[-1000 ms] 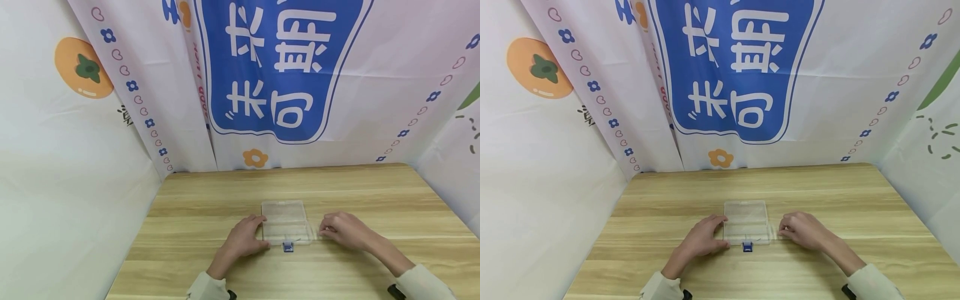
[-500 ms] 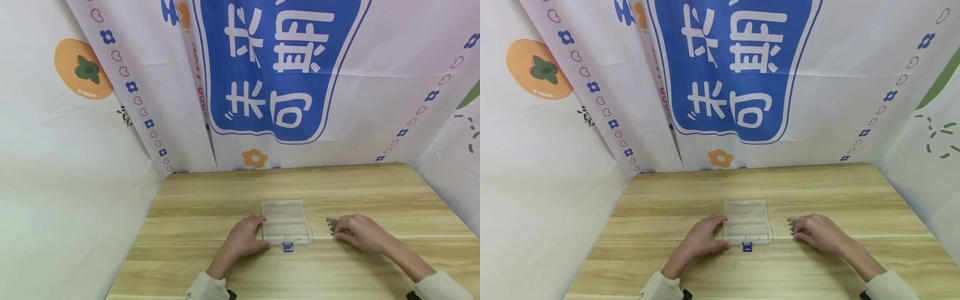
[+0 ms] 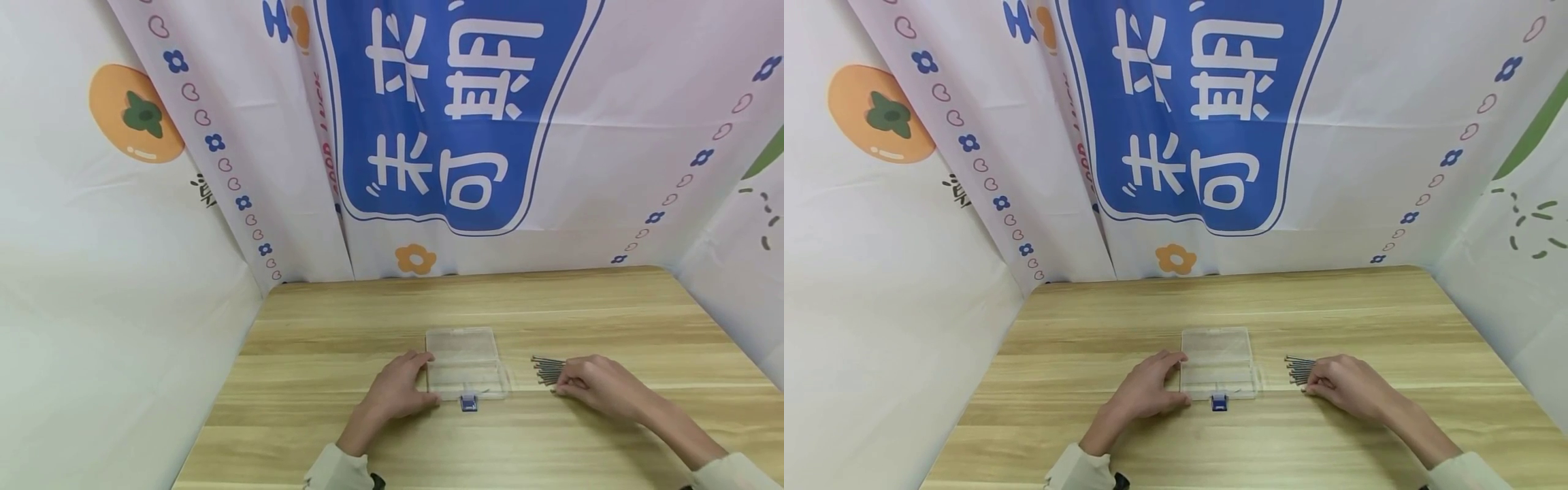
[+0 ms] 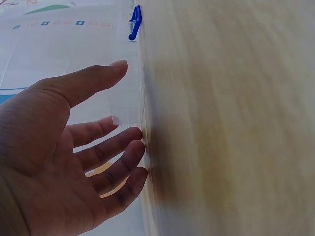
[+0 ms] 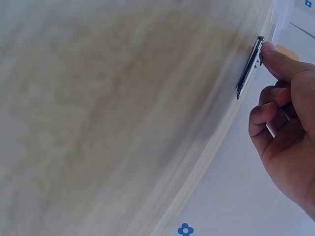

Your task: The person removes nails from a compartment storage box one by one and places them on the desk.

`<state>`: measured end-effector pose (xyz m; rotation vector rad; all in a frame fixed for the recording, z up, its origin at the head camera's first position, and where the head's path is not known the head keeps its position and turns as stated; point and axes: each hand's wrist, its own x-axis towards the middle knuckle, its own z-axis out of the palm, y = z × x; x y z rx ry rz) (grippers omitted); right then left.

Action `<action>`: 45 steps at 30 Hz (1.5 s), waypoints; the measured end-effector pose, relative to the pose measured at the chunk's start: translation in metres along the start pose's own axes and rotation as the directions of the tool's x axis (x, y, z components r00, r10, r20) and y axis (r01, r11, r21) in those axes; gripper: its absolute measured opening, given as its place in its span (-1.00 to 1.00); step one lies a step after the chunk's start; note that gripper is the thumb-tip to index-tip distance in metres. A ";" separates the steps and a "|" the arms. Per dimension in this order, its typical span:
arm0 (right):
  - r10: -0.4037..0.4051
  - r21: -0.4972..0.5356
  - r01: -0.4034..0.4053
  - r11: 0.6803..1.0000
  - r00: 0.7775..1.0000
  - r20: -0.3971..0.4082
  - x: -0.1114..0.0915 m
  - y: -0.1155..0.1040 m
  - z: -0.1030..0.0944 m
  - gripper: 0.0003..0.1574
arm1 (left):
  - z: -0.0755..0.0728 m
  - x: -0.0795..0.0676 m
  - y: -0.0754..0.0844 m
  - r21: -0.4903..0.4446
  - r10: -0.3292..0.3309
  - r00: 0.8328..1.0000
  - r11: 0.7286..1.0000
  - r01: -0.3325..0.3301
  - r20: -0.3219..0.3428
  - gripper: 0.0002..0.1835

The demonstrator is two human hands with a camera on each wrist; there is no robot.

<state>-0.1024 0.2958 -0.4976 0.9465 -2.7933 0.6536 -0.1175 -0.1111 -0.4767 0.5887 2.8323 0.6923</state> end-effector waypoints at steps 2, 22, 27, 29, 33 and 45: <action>0.009 0.002 -0.009 1.000 1.000 0.007 -0.001 0.000 -0.001 -0.82 | 0.000 0.000 -0.001 -0.001 0.003 1.000 1.000 -0.003 -0.001 -0.21; -0.061 0.025 0.061 0.998 0.998 -0.020 0.017 -0.011 0.007 -0.90 | 0.000 0.001 -0.001 -0.007 0.009 1.000 1.000 -0.009 -0.002 -0.21; -0.105 0.030 0.105 0.994 0.994 -0.021 0.035 -0.022 0.012 -0.91 | -0.001 0.001 -0.002 -0.013 0.004 1.000 1.000 -0.004 -0.001 -0.21; -0.107 0.033 0.108 0.994 0.994 -0.015 0.041 -0.026 0.014 -0.92 | -0.001 0.001 -0.002 -0.018 0.004 1.000 1.000 -0.004 -0.001 -0.21; -0.103 0.030 0.102 0.994 0.995 0.006 0.051 -0.033 0.017 -0.92 | 0.000 0.001 -0.002 -0.023 0.007 1.000 1.000 -0.007 0.000 -0.21; -0.068 0.059 0.068 0.996 0.998 -0.005 0.058 -0.037 0.023 -0.92 | 0.002 0.002 -0.004 0.001 0.021 1.000 1.000 -0.021 -0.005 -0.21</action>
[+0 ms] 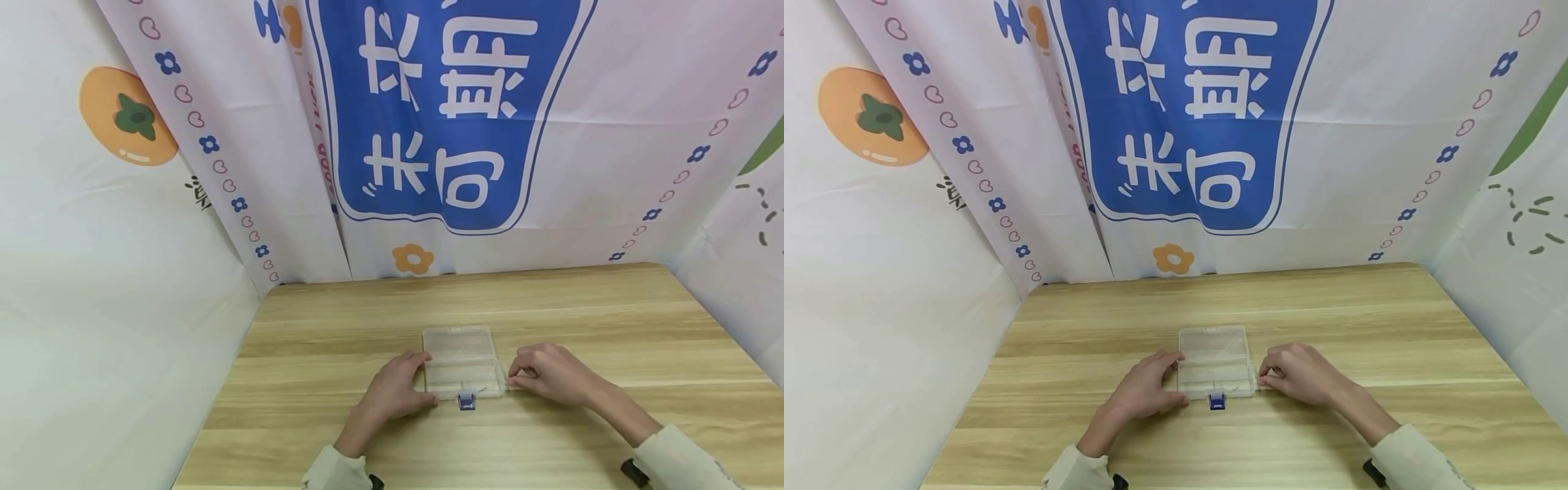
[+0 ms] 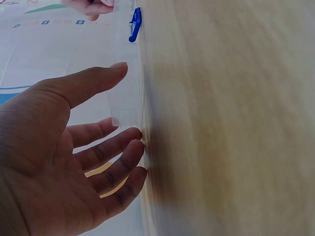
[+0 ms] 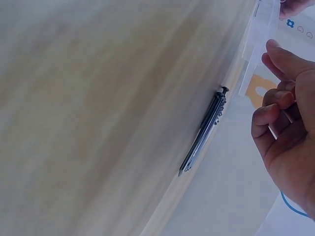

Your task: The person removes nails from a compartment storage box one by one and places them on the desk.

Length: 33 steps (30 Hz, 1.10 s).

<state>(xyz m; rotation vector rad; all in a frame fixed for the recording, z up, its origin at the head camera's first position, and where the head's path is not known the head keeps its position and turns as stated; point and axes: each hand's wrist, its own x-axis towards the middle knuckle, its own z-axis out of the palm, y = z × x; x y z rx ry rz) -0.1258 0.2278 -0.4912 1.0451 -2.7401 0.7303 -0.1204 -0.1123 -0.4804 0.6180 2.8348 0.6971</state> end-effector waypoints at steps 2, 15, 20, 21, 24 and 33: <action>-0.004 0.003 0.004 1.000 1.000 -0.001 0.002 -0.001 0.001 -0.91 | 0.000 0.000 -0.001 -0.002 0.000 1.000 1.000 0.000 0.000 -0.20; 0.014 0.001 -0.014 1.000 1.000 0.014 0.009 -0.008 0.003 -0.86 | -0.001 -0.001 -0.001 -0.006 -0.004 1.000 1.000 0.004 0.005 -0.20; 0.006 0.023 -0.006 1.000 1.000 0.017 0.012 -0.011 0.003 -0.86 | -0.002 -0.002 -0.001 -0.003 -0.002 1.000 1.000 0.002 0.003 -0.20; 0.000 0.028 0.000 1.000 1.000 0.017 0.013 -0.011 0.003 -0.89 | -0.002 -0.002 -0.001 -0.002 -0.001 1.000 1.000 0.001 0.003 -0.20; -0.013 0.037 0.012 0.999 1.000 0.023 0.015 -0.013 0.005 -0.93 | -0.002 -0.002 -0.001 -0.003 -0.001 1.000 1.000 0.001 0.003 -0.20; -0.012 0.060 0.007 0.998 0.997 0.074 0.026 -0.019 0.011 -0.95 | -0.002 -0.001 0.000 0.000 -0.002 1.000 1.000 0.002 0.002 -0.21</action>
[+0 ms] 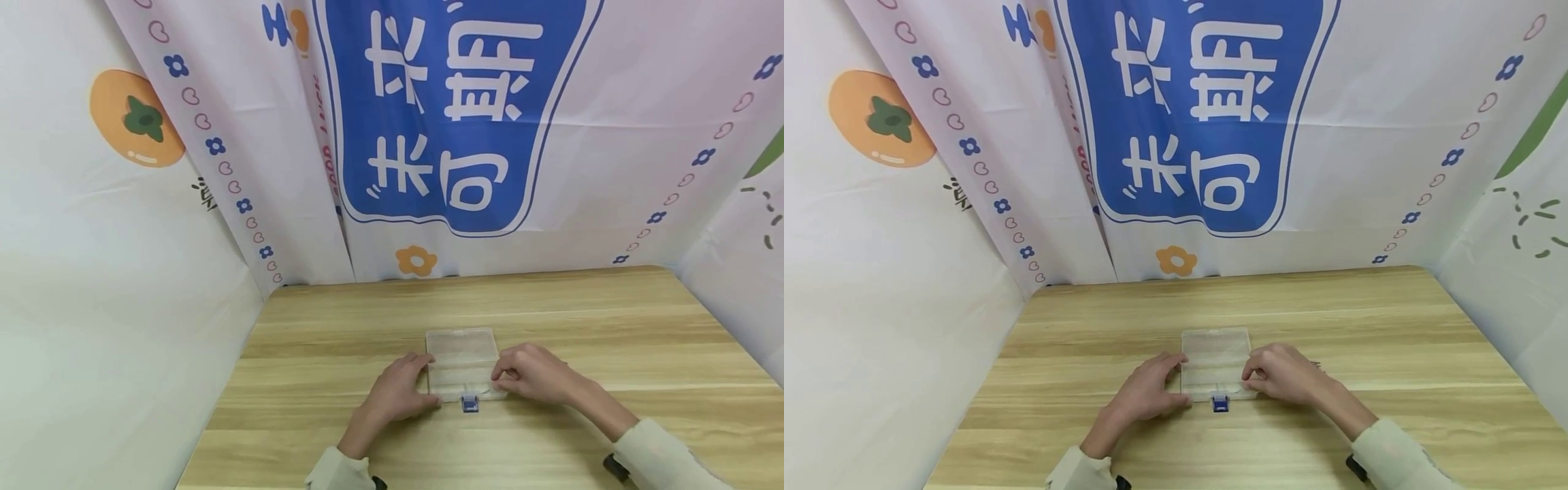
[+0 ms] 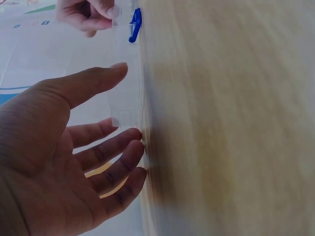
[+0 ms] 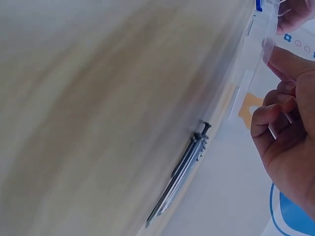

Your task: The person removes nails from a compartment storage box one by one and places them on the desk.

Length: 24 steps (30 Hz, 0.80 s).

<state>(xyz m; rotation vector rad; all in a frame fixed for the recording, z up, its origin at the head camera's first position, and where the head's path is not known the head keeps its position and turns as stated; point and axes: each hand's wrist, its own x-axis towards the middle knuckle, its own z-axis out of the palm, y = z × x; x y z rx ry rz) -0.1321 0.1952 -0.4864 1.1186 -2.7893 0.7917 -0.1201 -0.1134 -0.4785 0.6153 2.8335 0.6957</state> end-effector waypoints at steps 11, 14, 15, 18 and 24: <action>-0.041 -0.003 0.042 0.999 0.997 0.060 0.013 -0.003 0.006 -0.90 | 0.000 0.000 0.001 0.004 -0.004 1.000 1.000 0.004 -0.009 -0.21; -0.042 0.010 0.041 0.999 0.996 0.079 0.015 -0.004 0.007 -0.86 | 0.000 -0.001 0.001 0.003 -0.006 1.000 1.000 0.006 -0.008 -0.21; -0.039 0.011 0.038 0.999 0.996 0.086 0.016 -0.005 0.007 -0.85 | 0.000 -0.001 0.001 0.003 -0.008 1.000 1.000 0.008 -0.007 -0.21; -0.040 -0.001 0.040 0.999 0.995 0.088 0.017 -0.005 0.008 -0.84 | 0.000 -0.001 0.002 0.004 -0.011 1.000 1.000 0.011 -0.006 -0.21; -0.045 -0.054 0.048 0.997 0.997 0.064 0.017 -0.007 0.012 -0.86 | -0.001 -0.002 0.004 0.010 -0.011 1.000 1.000 0.011 -0.011 -0.21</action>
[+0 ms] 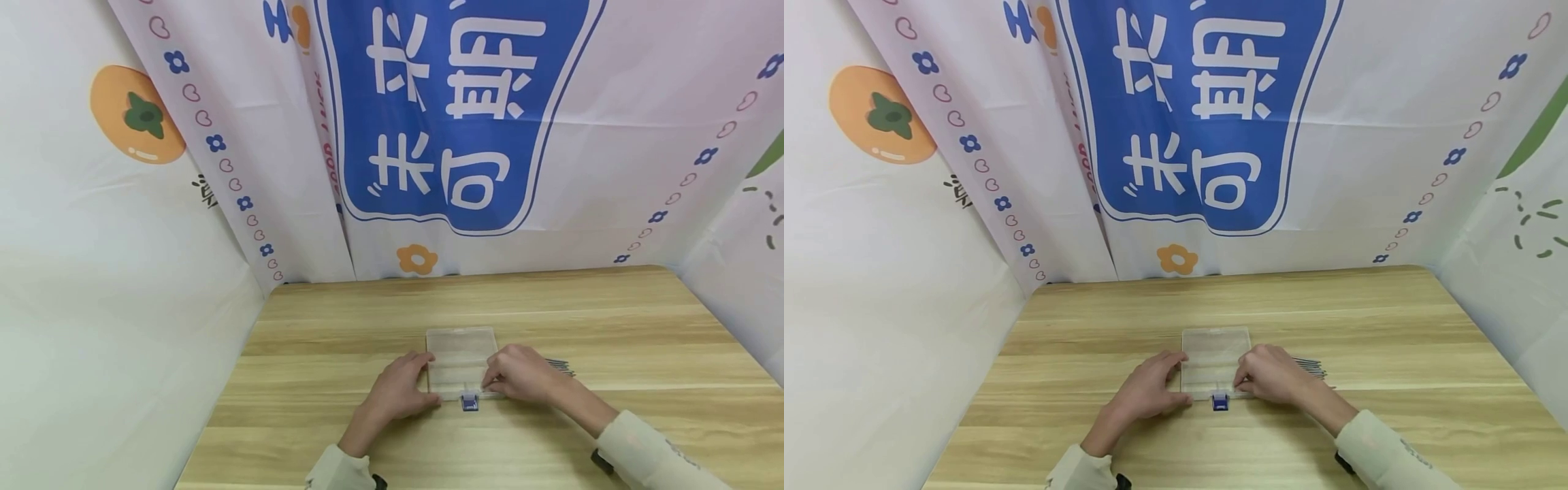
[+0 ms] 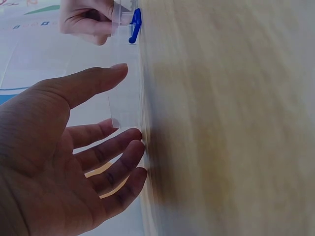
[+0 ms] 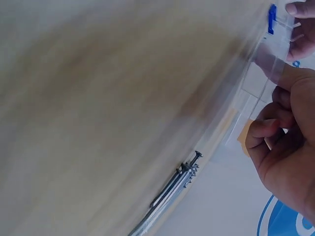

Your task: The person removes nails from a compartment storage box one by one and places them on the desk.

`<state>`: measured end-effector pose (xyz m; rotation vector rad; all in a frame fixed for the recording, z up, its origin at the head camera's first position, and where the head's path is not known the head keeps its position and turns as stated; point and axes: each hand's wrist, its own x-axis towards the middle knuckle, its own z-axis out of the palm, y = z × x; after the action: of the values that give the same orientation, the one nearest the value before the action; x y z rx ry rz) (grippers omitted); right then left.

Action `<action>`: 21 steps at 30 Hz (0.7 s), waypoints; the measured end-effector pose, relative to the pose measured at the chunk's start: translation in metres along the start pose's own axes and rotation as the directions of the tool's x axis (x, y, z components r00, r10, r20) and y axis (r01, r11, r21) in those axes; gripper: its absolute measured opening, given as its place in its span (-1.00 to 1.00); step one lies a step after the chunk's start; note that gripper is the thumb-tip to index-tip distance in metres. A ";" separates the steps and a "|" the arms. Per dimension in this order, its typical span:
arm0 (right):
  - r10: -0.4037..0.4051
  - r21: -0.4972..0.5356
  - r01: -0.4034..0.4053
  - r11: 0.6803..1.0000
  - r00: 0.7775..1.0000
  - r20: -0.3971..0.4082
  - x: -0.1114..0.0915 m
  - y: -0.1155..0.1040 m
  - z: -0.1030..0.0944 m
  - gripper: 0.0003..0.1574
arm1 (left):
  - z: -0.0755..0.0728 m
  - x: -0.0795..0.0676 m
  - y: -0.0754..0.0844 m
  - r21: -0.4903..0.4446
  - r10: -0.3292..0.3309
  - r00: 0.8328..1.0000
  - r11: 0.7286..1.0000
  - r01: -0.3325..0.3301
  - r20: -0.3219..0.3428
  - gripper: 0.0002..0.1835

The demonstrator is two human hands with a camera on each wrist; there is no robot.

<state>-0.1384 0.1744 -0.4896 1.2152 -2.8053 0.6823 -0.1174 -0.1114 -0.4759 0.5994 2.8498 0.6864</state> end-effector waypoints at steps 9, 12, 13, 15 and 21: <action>-0.030 -0.036 0.030 0.999 1.000 -0.003 0.000 0.000 0.003 -0.92 | 0.001 0.000 0.000 -0.002 -0.001 1.000 1.000 0.001 0.000 -0.21; -0.039 -0.027 0.039 0.999 0.999 0.002 -0.001 0.002 0.004 -0.94 | 0.002 0.001 -0.002 0.000 0.000 1.000 1.000 0.000 0.001 -0.20; -0.038 -0.020 0.038 0.999 0.999 0.005 -0.001 0.003 0.004 -0.95 | 0.002 0.001 -0.002 -0.001 0.001 1.000 1.000 -0.001 0.003 -0.20; -0.028 0.004 0.027 1.000 1.000 0.014 -0.002 0.004 0.004 -0.95 | 0.002 0.001 -0.002 -0.001 0.003 1.000 1.000 -0.003 0.006 -0.21; 0.024 0.093 -0.027 0.995 0.999 0.032 -0.003 0.006 0.001 -0.93 | 0.001 0.002 -0.002 -0.012 -0.002 1.000 1.000 0.002 0.009 -0.21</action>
<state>-0.1401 0.1801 -0.4933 1.2155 -2.8482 0.8125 -0.1196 -0.1123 -0.4777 0.5963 2.8363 0.6978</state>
